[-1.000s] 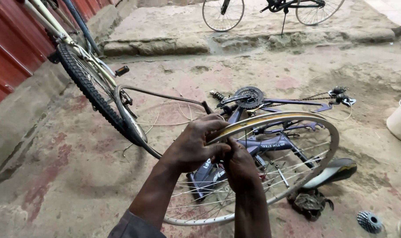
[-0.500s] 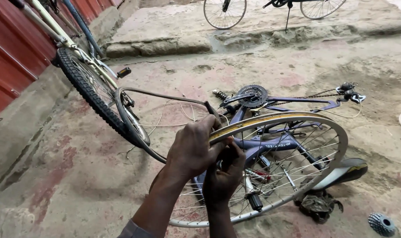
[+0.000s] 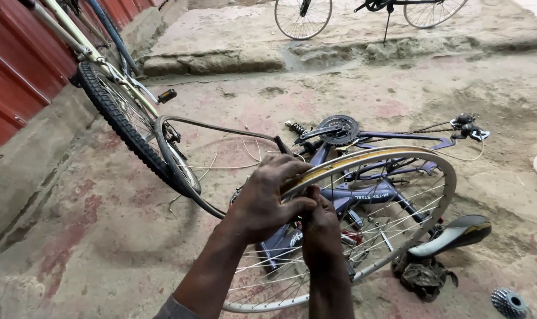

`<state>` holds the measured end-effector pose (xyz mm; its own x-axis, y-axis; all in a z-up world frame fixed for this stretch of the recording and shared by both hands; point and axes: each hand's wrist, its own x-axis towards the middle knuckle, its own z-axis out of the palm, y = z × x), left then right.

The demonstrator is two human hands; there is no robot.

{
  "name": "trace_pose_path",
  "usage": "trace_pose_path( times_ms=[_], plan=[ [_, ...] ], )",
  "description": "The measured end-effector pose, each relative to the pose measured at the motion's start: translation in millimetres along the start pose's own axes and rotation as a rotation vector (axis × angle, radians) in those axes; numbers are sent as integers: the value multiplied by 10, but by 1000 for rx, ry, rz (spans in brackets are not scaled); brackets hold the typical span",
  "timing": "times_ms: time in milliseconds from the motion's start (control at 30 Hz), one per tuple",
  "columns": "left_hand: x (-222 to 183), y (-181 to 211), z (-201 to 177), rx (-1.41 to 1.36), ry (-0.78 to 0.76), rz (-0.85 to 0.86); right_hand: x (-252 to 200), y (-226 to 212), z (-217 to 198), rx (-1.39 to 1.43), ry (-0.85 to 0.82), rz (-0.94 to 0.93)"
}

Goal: Fitting rim tape onto a bicycle wheel rim as part of wheel maintenance

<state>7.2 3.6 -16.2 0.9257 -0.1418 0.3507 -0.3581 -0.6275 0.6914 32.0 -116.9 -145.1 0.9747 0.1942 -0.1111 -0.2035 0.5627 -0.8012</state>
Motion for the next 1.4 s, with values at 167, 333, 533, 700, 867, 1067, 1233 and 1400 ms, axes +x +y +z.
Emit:
trace_pose_path(
  times_ms=[167,333,533,700,867,1067,1233,1400],
  plan=[
    [-31,108,-16,-63,-29,10,14,-210,27,-40,-216,37],
    [-8,106,29,97,29,17,-58,-79,87,-384,-143,-150],
    [-3,114,37,244,122,-80,-236,244,336,-203,113,-526],
    [-12,122,57,290,111,-250,-293,281,510,-462,383,-724],
    [-2,88,126,252,197,-91,-217,198,447,-545,364,-724],
    [-29,21,33,117,16,-92,14,193,113,-15,-42,-260],
    [-16,82,-7,23,-19,-97,-11,68,173,13,-107,-176],
    [-6,41,34,90,92,-57,-107,129,246,-169,165,-272]
  ],
)
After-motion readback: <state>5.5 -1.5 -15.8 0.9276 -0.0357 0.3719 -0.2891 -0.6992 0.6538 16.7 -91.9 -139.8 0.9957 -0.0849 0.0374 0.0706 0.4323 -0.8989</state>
